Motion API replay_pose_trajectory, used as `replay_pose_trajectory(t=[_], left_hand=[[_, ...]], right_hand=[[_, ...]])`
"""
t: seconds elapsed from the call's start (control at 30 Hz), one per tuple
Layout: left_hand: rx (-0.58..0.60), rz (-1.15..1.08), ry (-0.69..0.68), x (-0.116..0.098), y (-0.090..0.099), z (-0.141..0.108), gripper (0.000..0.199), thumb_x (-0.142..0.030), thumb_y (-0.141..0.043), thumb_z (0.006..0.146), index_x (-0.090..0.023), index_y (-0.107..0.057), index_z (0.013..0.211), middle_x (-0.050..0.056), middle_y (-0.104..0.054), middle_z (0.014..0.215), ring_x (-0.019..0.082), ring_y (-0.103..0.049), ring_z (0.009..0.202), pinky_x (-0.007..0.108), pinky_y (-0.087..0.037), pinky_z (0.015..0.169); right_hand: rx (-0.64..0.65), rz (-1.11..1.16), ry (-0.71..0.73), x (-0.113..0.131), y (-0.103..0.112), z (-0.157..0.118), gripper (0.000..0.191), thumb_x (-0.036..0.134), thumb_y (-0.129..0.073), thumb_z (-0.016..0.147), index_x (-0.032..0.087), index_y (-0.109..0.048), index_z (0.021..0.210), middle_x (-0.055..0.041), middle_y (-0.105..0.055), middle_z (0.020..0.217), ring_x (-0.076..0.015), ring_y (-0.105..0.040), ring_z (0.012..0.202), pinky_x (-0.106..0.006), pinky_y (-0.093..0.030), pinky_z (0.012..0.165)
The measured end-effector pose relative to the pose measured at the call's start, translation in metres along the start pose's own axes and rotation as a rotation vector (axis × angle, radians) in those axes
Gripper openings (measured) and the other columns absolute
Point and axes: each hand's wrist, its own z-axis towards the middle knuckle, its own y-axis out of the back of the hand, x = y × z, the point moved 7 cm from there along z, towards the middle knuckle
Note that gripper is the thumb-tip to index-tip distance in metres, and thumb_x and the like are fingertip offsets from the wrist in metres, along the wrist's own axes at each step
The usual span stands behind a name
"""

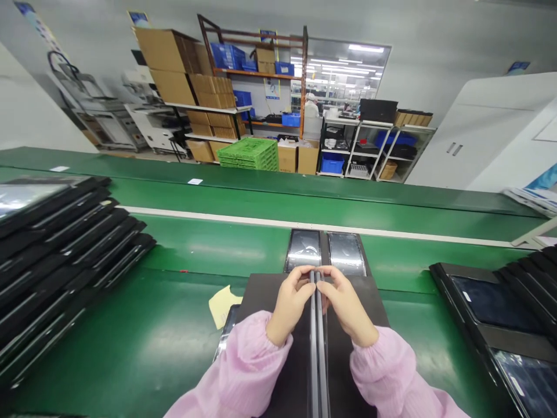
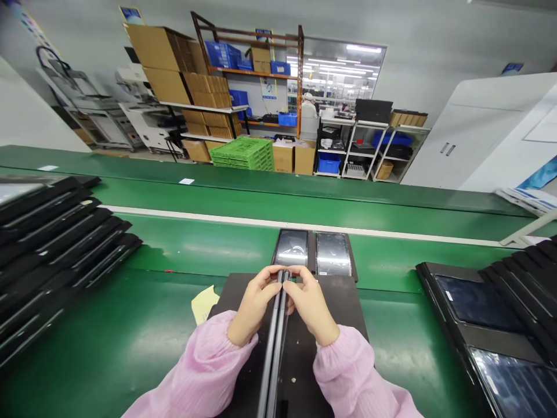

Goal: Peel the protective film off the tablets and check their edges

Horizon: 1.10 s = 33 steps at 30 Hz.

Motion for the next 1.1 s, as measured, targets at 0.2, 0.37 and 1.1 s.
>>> replay_pose_trajectory(t=[0.2, 0.37, 1.1], left_hand=[[0.024, -0.006, 0.022, -0.003, -0.003, 0.0, 0.025, -0.016, -0.056, 0.067, -0.017, -0.059, 0.092, 0.003, -0.067, 0.089, 0.02, -0.063, 0.087, 0.032, -0.048, 0.08], [0.041, 0.008, 0.027, -0.002, -0.002, -0.001, 0.026, -0.016, -0.056, 0.068, -0.017, -0.058, 0.094, 0.004, -0.067, 0.093, 0.02, -0.062, 0.091, 0.033, -0.047, 0.083], [0.205, -0.097, 0.015, -0.003, -0.003, -0.007, 0.045, -0.013, -0.06, 0.065, -0.019, -0.055, 0.109, 0.006, -0.058, 0.11, 0.026, -0.051, 0.111, 0.042, -0.035, 0.101]], right_hand=[[0.003, 0.071, -0.013, -0.003, 0.003, -0.002, 0.028, 0.029, -0.058, 0.073, 0.021, -0.051, 0.098, 0.004, -0.053, 0.064, -0.0091, -0.046, 0.043, -0.022, -0.041, 0.039], [0.018, 0.074, -0.015, -0.003, 0.002, -0.002, 0.029, 0.028, -0.059, 0.073, 0.02, -0.05, 0.099, 0.004, -0.053, 0.064, -0.0095, -0.047, 0.045, -0.022, -0.041, 0.04], [0.165, 0.053, -0.039, 0.0, -0.002, -0.012, 0.045, 0.022, -0.06, 0.07, 0.022, -0.045, 0.113, 0.0039, -0.053, 0.07, -0.0118, -0.049, 0.057, -0.025, -0.041, 0.054]])
